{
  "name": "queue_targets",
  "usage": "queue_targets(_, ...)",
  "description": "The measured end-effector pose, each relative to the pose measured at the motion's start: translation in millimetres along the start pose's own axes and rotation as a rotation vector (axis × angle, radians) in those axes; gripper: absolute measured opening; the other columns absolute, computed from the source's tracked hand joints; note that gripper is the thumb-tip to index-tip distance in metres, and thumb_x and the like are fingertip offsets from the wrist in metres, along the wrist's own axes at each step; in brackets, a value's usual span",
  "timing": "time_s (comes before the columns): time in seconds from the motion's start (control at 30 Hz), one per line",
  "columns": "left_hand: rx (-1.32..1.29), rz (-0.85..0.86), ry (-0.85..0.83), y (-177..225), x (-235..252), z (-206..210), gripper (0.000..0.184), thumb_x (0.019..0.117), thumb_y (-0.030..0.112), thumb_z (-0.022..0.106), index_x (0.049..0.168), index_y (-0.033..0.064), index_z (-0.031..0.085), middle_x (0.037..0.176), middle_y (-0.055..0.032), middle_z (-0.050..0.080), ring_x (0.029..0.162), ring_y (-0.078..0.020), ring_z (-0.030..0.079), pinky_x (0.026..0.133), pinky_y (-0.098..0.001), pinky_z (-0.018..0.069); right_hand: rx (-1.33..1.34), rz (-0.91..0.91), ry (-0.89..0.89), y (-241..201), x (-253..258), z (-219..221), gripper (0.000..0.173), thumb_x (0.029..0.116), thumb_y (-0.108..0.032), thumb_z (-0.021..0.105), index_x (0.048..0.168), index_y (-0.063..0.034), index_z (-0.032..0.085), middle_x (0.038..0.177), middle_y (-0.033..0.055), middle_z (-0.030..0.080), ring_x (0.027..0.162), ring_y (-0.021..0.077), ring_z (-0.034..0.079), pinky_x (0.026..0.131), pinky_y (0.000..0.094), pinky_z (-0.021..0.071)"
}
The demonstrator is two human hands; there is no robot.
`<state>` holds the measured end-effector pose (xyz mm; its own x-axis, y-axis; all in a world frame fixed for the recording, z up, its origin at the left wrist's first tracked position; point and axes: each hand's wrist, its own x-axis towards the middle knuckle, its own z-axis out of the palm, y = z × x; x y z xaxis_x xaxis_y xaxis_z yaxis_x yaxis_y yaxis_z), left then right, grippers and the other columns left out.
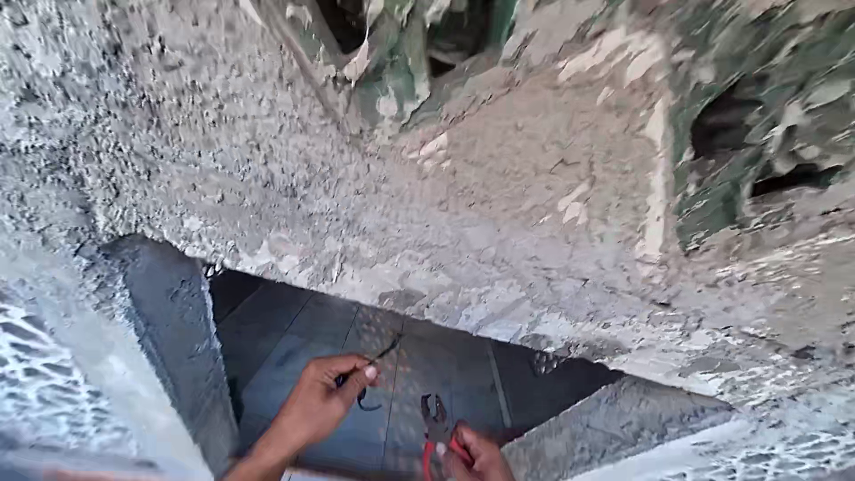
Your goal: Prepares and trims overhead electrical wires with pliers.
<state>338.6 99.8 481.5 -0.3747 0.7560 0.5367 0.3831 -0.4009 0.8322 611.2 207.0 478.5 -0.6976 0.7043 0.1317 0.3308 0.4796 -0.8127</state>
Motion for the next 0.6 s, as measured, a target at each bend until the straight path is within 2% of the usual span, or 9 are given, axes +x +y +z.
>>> queue_targets(0.13, 0.157, -0.117, 0.081, -50, -49, -45, 0.024, 0.1021, 0.027, 0.061, 0.106, 0.0111, 0.079, 0.106, -0.0013, 0.071, 0.085, -0.0049, 0.065, 0.072, -0.021, 0.0553, 0.145, 0.022, -0.135, 16, -8, 32, 0.018, 0.0976, -0.02, 0.065, 0.084, -0.0109, 0.059, 0.062, -0.0046, 0.047, 0.053, 0.0056, 0.044, 0.049, 0.0243, 0.0381)
queue_targets(0.23, 0.337, -0.317, 0.145, -101, -112, -77, 0.027, 0.1021, 0.03, 0.06, 0.112, 0.0139, 0.079, 0.104, -0.0028, 0.069, 0.085, -0.005, 0.063, 0.075, -0.0225, 0.0537, 0.287, 0.036, -0.239, 31, -16, 58, 0.017, 0.1002, -0.021, 0.063, 0.087, -0.0096, 0.061, 0.068, -0.0028, 0.055, 0.059, 0.0068, 0.052, 0.055, 0.0245, 0.0448)
queue_targets(0.3, 0.468, -0.489, 0.189, -135, -163, -103, 0.026, 0.1013, 0.027, 0.06, 0.114, 0.0132, 0.078, 0.103, -0.0062, 0.07, 0.083, -0.0097, 0.064, 0.077, -0.0294, 0.0553, 0.36, 0.05, -0.3, 38, -19, 72, 0.014, 0.1009, -0.018, 0.061, 0.091, -0.0081, 0.063, 0.073, -0.0011, 0.06, 0.065, 0.0084, 0.058, 0.062, 0.0258, 0.0504)
queue_targets(0.4, 0.558, -0.855, 0.328, -172, -252, -148, 0.027, 0.0999, 0.024, 0.065, 0.122, 0.0121, 0.075, 0.101, -0.0077, 0.076, 0.081, -0.0186, 0.071, 0.079, -0.044, 0.058, 0.438, 0.08, -0.388, 43, -21, 92, 0.01, 0.1012, -0.012, 0.06, 0.098, -0.0048, 0.065, 0.078, 0.0022, 0.065, 0.07, 0.0102, 0.062, 0.067, 0.0264, 0.0541)
queue_targets(0.47, 0.453, -1.077, 0.594, -188, -312, -179, 0.034, 0.0973, 0.023, 0.07, 0.127, 0.0052, 0.069, 0.101, -0.0154, 0.075, 0.087, -0.0272, 0.072, 0.086, -0.0528, 0.0567, 0.414, 0.096, -0.44, 43, -22, 102, 0.009, 0.1007, -0.012, 0.061, 0.099, -0.0044, 0.065, 0.079, 0.0034, 0.064, 0.069, 0.0115, 0.061, 0.066, 0.0268, 0.0534)
queue_targets(0.5, 0.375, -1.16, 0.799, -195, -343, -194, 0.036, 0.0969, 0.024, 0.07, 0.124, 0.0011, 0.067, 0.103, -0.0182, 0.073, 0.089, -0.0286, 0.071, 0.088, -0.0529, 0.0566, 0.38, 0.098, -0.466, 42, -21, 106, 0.009, 0.1005, -0.013, 0.062, 0.097, -0.0054, 0.064, 0.077, 0.0029, 0.064, 0.067, 0.0115, 0.061, 0.064, 0.0267, 0.0532)
queue_targets(0.53, 0.298, -1.217, 1.042, -202, -376, -209, 0.037, 0.0979, 0.027, 0.07, 0.12, -0.0022, 0.065, 0.102, -0.0178, 0.072, 0.087, -0.0262, 0.07, 0.086, -0.049, 0.0567, 0.344, 0.1, -0.494, 39, -20, 110, 0.009, 0.1005, -0.014, 0.063, 0.096, -0.0064, 0.063, 0.076, 0.0022, 0.063, 0.065, 0.0112, 0.06, 0.062, 0.0262, 0.0527)
queue_targets(0.57, 0.229, -1.251, 1.294, -208, -408, -223, 0.039, 0.0996, 0.031, 0.067, 0.118, -0.0035, 0.064, 0.099, -0.015, 0.069, 0.081, -0.0212, 0.065, 0.08, -0.043, 0.0554, 0.319, 0.105, -0.521, 36, -20, 115, 0.01, 0.1004, -0.015, 0.063, 0.095, -0.0069, 0.062, 0.074, 0.0021, 0.062, 0.064, 0.0111, 0.059, 0.06, 0.026, 0.0518)
queue_targets(0.6, 0.178, -1.28, 1.499, -211, -440, -236, 0.04, 0.1012, 0.034, 0.064, 0.121, -0.0008, 0.061, 0.099, -0.0103, 0.065, 0.077, -0.016, 0.06, 0.073, -0.037, 0.0533, 0.299, 0.11, -0.548, 32, -19, 121, 0.011, 0.1003, -0.016, 0.064, 0.095, -0.0069, 0.061, 0.074, 0.0027, 0.064, 0.064, 0.0115, 0.06, 0.059, 0.0265, 0.0518)
